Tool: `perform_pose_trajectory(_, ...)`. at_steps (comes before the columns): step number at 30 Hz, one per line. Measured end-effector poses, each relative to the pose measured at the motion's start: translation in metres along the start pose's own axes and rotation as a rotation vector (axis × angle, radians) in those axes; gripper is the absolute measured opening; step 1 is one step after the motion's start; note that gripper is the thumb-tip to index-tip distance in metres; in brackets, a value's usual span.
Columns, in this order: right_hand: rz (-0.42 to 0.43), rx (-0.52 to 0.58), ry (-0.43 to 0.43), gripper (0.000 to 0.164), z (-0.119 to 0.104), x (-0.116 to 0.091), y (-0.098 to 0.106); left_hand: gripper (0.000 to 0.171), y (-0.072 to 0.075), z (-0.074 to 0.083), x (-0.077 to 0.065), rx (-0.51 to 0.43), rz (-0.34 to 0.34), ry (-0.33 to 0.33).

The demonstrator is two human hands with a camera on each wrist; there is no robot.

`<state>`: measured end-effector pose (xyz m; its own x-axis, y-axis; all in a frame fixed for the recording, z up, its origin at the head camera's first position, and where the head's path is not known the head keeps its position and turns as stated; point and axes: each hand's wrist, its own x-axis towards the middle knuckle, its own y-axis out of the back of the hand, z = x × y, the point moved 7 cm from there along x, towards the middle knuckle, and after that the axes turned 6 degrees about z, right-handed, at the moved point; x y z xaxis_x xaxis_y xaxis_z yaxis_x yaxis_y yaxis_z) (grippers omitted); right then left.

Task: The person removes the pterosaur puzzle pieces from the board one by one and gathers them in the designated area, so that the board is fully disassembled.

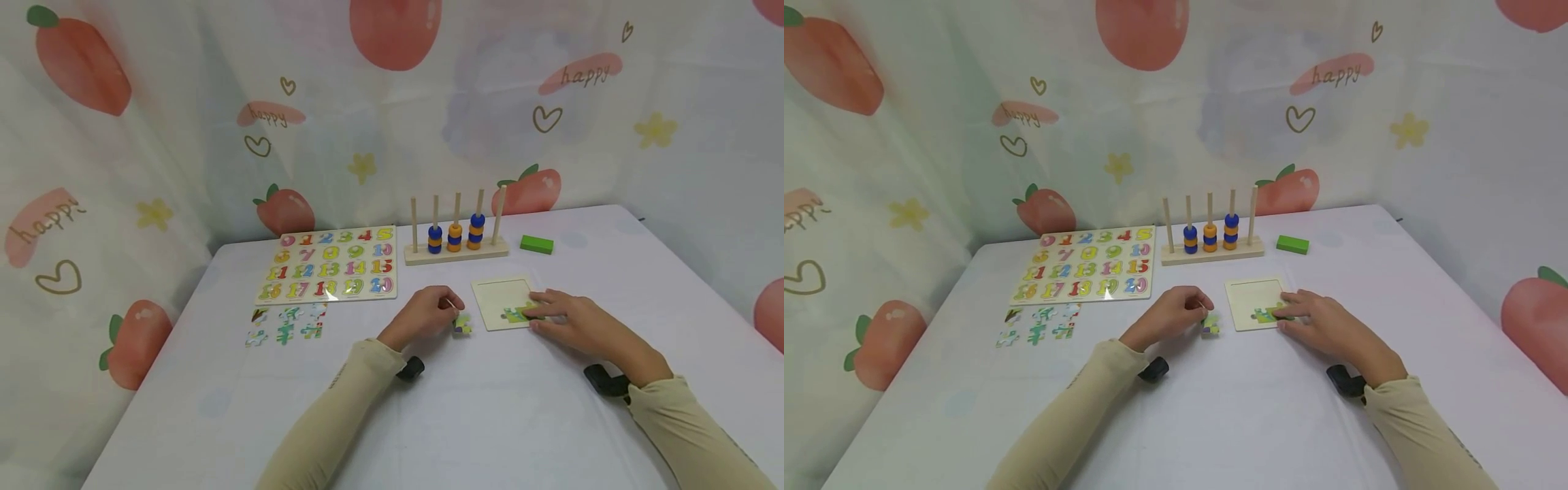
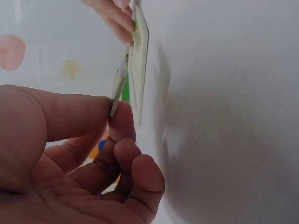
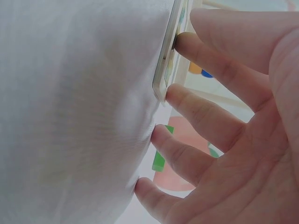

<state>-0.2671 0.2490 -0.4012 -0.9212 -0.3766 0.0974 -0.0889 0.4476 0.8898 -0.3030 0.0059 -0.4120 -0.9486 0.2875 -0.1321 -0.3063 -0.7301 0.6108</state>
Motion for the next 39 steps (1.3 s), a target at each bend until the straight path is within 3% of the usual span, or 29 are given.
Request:
perform_pose_trajectory(15, -0.003, 0.007, -0.004, 0.040, -0.001, 0.000, 0.000, 0.011, 0.033, -0.018, -0.015, -0.061, 0.033, 0.002)
perform_pose_trajectory(22, 0.012, 0.010, 0.023, 0.037, -0.001, 0.000, 0.001, 0.014, 0.047, -0.030, -0.022, -0.081, 0.052, -0.052)
perform_pose_trajectory(39, 0.010, 0.004, 0.018, 0.037, 0.000, 0.000, 0.001, 0.013, 0.083, -0.061, -0.049, -0.085, 0.098, -0.008)
